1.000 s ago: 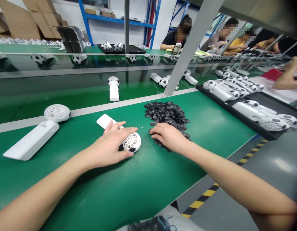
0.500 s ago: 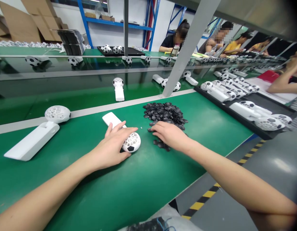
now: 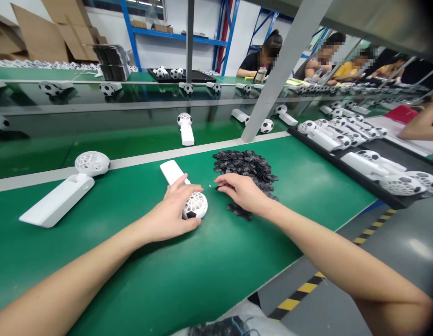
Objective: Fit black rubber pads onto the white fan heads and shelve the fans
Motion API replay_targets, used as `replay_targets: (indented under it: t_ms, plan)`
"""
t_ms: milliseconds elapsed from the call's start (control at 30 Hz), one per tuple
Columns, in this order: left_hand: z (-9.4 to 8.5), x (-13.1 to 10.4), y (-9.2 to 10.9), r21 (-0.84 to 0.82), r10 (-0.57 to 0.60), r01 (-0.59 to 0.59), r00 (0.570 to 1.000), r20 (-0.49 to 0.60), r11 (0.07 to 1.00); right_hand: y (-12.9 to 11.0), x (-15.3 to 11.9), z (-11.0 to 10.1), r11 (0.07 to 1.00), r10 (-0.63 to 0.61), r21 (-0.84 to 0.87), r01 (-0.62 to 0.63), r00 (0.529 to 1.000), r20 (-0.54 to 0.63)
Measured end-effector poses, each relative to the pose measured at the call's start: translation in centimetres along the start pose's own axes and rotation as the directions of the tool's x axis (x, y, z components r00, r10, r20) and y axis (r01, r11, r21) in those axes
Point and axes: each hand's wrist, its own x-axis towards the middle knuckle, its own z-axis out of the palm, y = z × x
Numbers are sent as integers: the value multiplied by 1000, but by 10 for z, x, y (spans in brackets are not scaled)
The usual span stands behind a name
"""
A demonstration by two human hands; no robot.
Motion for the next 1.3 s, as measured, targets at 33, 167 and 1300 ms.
replay_targets:
  t_ms: [33, 167, 1300]
  plan:
    - [-1, 0, -1, -20, 31, -31, 999, 25, 999, -6, -2, -2, 994, 15, 108, -14, 1000, -15]
    - [-9, 2, -2, -66, 110, -102, 986, 128, 993, -33, -10, -7, 950, -162, 272, 156, 987, 0]
    - [-7, 6, 3, -54, 82, -78, 994, 78, 995, 17, 7, -3, 793, -3, -601, 100, 987, 161]
